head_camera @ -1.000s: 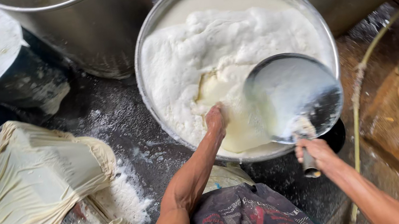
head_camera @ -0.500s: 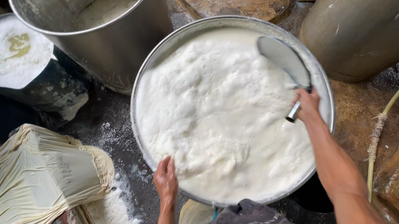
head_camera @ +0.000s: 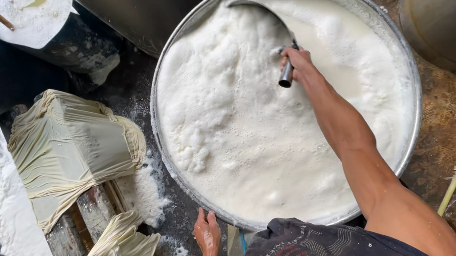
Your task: The person stands over a large basin of white liquid and uses a curved metal skimmer to scoop floating foam off the surface, repeatedly dipping the skimmer into the liquid and emptying the collected foam into a nearby blue bucket.
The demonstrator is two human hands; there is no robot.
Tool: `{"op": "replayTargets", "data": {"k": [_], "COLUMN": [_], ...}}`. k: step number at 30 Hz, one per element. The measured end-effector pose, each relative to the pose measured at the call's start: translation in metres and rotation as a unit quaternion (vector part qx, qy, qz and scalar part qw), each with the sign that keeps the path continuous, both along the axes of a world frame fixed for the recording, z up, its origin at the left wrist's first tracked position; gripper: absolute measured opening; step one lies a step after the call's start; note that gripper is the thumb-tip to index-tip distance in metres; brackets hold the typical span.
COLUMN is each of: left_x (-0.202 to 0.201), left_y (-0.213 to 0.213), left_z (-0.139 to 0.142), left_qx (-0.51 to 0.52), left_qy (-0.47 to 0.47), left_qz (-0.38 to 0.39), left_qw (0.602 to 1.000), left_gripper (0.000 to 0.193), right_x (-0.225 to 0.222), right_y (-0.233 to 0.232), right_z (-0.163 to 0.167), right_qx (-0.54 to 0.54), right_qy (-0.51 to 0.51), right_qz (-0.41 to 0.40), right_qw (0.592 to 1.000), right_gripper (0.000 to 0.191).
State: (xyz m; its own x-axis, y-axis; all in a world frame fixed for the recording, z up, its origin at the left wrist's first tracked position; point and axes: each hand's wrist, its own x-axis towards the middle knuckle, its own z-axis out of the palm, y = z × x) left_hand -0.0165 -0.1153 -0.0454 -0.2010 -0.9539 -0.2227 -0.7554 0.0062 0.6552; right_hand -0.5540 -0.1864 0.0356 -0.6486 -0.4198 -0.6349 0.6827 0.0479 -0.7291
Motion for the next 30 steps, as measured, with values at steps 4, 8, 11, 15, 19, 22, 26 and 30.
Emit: {"op": "replayTargets", "data": {"k": [4, 8, 11, 15, 19, 22, 26, 30], "left_x": [-0.013, -0.015, -0.01, -0.007, -0.005, 0.0, 0.007, 0.013], "left_y": [-0.003, -0.009, -0.011, -0.018, -0.022, -0.021, -0.024, -0.027], "left_z": [0.013, 0.017, 0.019, 0.02, 0.023, 0.025, 0.031, 0.036], "left_qx": [0.154, 0.128, 0.099, 0.088, 0.099, 0.101, 0.128, 0.171], "left_qy": [-0.094, -0.09, -0.095, -0.08, -0.09, -0.051, -0.003, 0.001], "left_qz": [0.096, 0.081, 0.048, 0.009, -0.021, -0.04, -0.058, -0.079], "left_qw": [0.979, 0.984, 0.989, 0.993, 0.991, 0.993, 0.99, 0.982], "left_gripper": [0.064, 0.063, 0.058, 0.052, 0.056, 0.063, 0.073, 0.091], "right_x": [0.009, 0.03, 0.052, 0.078, 0.097, 0.109, 0.124, 0.135], "right_y": [-0.041, -0.06, -0.052, -0.022, 0.023, 0.063, 0.12, 0.181], "right_z": [0.006, 0.011, 0.009, 0.007, 0.006, 0.007, 0.008, 0.008], "right_qx": [0.049, 0.121, 0.164, 0.207, 0.226, 0.207, 0.262, 0.261], "right_qy": [0.098, 0.272, 0.403, 0.459, 0.475, 0.503, 0.492, 0.561], "right_qz": [0.072, 0.166, 0.259, 0.311, 0.315, 0.276, 0.239, 0.15], "right_qw": [0.991, 0.94, 0.862, 0.806, 0.79, 0.793, 0.795, 0.771], "right_gripper": [0.05, 0.061, 0.072, 0.086, 0.101, 0.098, 0.097, 0.089]}}
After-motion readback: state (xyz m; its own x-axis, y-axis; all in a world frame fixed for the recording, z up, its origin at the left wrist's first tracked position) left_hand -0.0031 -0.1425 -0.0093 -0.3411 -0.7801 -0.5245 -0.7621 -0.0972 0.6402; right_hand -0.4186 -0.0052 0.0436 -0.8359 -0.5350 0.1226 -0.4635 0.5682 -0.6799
